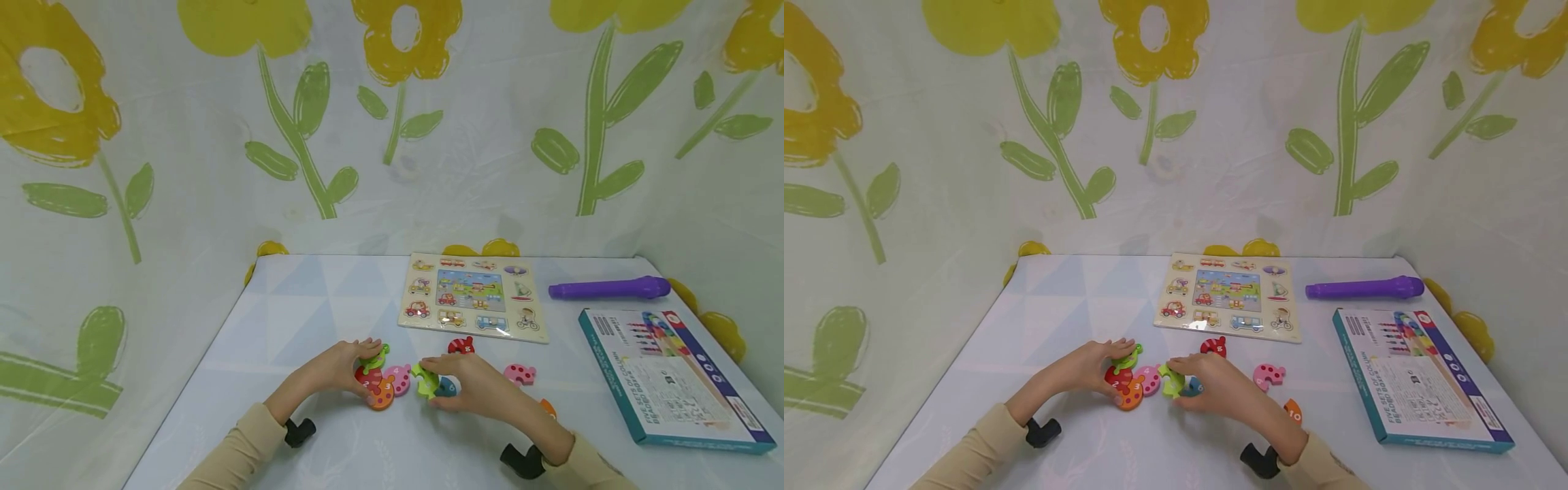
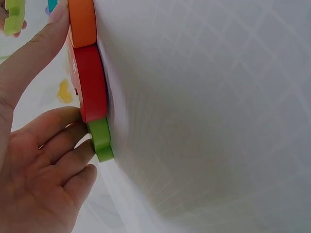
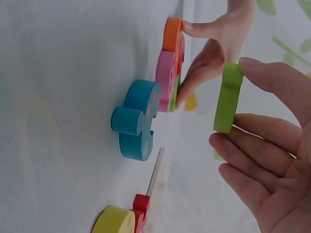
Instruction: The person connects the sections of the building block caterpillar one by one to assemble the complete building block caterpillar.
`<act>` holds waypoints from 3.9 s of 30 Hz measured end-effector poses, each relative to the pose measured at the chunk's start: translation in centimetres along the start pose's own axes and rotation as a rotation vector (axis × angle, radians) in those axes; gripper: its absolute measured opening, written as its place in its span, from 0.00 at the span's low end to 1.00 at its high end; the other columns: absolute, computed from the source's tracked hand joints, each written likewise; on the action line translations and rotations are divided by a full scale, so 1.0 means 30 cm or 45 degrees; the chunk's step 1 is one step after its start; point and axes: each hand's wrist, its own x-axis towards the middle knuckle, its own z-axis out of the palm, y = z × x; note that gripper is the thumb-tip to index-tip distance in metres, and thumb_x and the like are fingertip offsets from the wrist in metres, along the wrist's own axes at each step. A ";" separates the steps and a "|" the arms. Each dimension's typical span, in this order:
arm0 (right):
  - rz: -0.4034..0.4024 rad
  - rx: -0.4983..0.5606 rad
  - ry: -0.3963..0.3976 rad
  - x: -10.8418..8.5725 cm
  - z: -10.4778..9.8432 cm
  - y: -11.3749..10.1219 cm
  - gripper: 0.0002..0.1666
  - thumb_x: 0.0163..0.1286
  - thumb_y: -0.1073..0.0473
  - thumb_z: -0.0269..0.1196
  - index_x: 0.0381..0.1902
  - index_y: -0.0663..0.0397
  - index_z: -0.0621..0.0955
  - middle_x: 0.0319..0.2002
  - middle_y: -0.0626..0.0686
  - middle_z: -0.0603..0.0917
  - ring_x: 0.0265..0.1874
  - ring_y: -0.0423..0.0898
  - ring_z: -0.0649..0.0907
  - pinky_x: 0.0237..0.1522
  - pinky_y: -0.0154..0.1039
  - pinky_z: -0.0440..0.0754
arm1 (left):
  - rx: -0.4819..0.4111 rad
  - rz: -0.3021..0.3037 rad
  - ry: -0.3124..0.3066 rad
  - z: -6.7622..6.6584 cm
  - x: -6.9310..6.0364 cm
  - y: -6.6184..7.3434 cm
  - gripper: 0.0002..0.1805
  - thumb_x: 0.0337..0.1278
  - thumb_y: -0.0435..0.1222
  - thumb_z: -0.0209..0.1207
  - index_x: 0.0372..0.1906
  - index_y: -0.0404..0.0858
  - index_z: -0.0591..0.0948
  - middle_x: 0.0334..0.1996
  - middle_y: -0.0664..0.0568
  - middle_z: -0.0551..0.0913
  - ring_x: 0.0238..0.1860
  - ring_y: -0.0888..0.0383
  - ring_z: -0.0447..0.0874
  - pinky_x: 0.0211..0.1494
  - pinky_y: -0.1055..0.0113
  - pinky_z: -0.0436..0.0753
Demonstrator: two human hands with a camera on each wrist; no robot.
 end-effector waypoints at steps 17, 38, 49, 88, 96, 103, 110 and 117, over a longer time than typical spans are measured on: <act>-0.025 -0.001 -0.043 0.081 0.006 0.018 0.31 0.59 0.56 0.72 0.59 0.59 0.79 0.58 0.52 0.80 0.58 0.49 0.78 0.56 0.43 0.78 | -0.008 0.003 -0.008 -0.002 -0.001 -0.001 0.50 0.35 0.49 0.77 0.68 0.39 0.70 0.69 0.47 0.66 0.70 0.46 0.60 0.68 0.52 0.66; -0.017 -0.002 -0.126 0.133 0.013 0.041 0.32 0.58 0.57 0.72 0.61 0.59 0.78 0.59 0.53 0.79 0.56 0.48 0.79 0.53 0.39 0.80 | -0.007 0.018 -0.004 -0.001 -0.002 -0.007 0.51 0.35 0.52 0.76 0.68 0.38 0.70 0.69 0.45 0.66 0.70 0.45 0.60 0.68 0.49 0.65; -0.006 -0.046 -0.167 0.165 0.036 0.061 0.32 0.57 0.58 0.73 0.60 0.58 0.79 0.60 0.54 0.79 0.56 0.48 0.80 0.51 0.35 0.81 | -0.013 -0.002 -0.009 0.000 -0.004 0.000 0.51 0.35 0.51 0.76 0.69 0.39 0.69 0.69 0.46 0.66 0.70 0.46 0.60 0.68 0.50 0.66; -0.013 -0.001 -0.119 0.135 0.031 0.067 0.28 0.61 0.62 0.69 0.59 0.62 0.78 0.58 0.55 0.80 0.57 0.51 0.79 0.54 0.43 0.80 | -0.008 0.003 -0.027 -0.001 -0.008 0.001 0.51 0.36 0.52 0.76 0.70 0.39 0.68 0.70 0.49 0.64 0.72 0.47 0.57 0.69 0.50 0.64; -0.019 -0.023 -0.079 0.085 0.019 0.059 0.26 0.62 0.61 0.68 0.58 0.63 0.79 0.57 0.55 0.81 0.57 0.52 0.79 0.54 0.45 0.80 | -0.007 0.010 -0.029 -0.001 -0.007 0.000 0.51 0.36 0.52 0.76 0.70 0.39 0.68 0.70 0.48 0.64 0.72 0.47 0.57 0.69 0.49 0.63; 0.054 -0.011 -0.110 0.046 0.016 0.061 0.29 0.61 0.56 0.70 0.59 0.60 0.79 0.57 0.53 0.81 0.58 0.51 0.78 0.55 0.45 0.79 | -0.001 0.007 -0.026 0.002 -0.008 -0.002 0.51 0.36 0.52 0.76 0.69 0.39 0.68 0.70 0.48 0.65 0.72 0.46 0.58 0.69 0.48 0.63; 0.043 0.006 -0.093 0.016 0.017 0.071 0.30 0.60 0.55 0.71 0.58 0.62 0.79 0.57 0.54 0.81 0.58 0.52 0.79 0.55 0.46 0.79 | -0.003 0.007 -0.021 -0.002 -0.007 0.000 0.51 0.36 0.51 0.76 0.69 0.38 0.68 0.70 0.47 0.65 0.71 0.45 0.58 0.68 0.49 0.66; 0.041 -0.007 -0.105 -0.008 0.031 0.091 0.32 0.57 0.55 0.73 0.58 0.62 0.79 0.55 0.54 0.82 0.54 0.52 0.81 0.52 0.42 0.81 | -0.019 0.001 -0.028 -0.003 -0.006 -0.001 0.51 0.36 0.51 0.76 0.69 0.39 0.68 0.70 0.47 0.65 0.71 0.44 0.58 0.68 0.49 0.65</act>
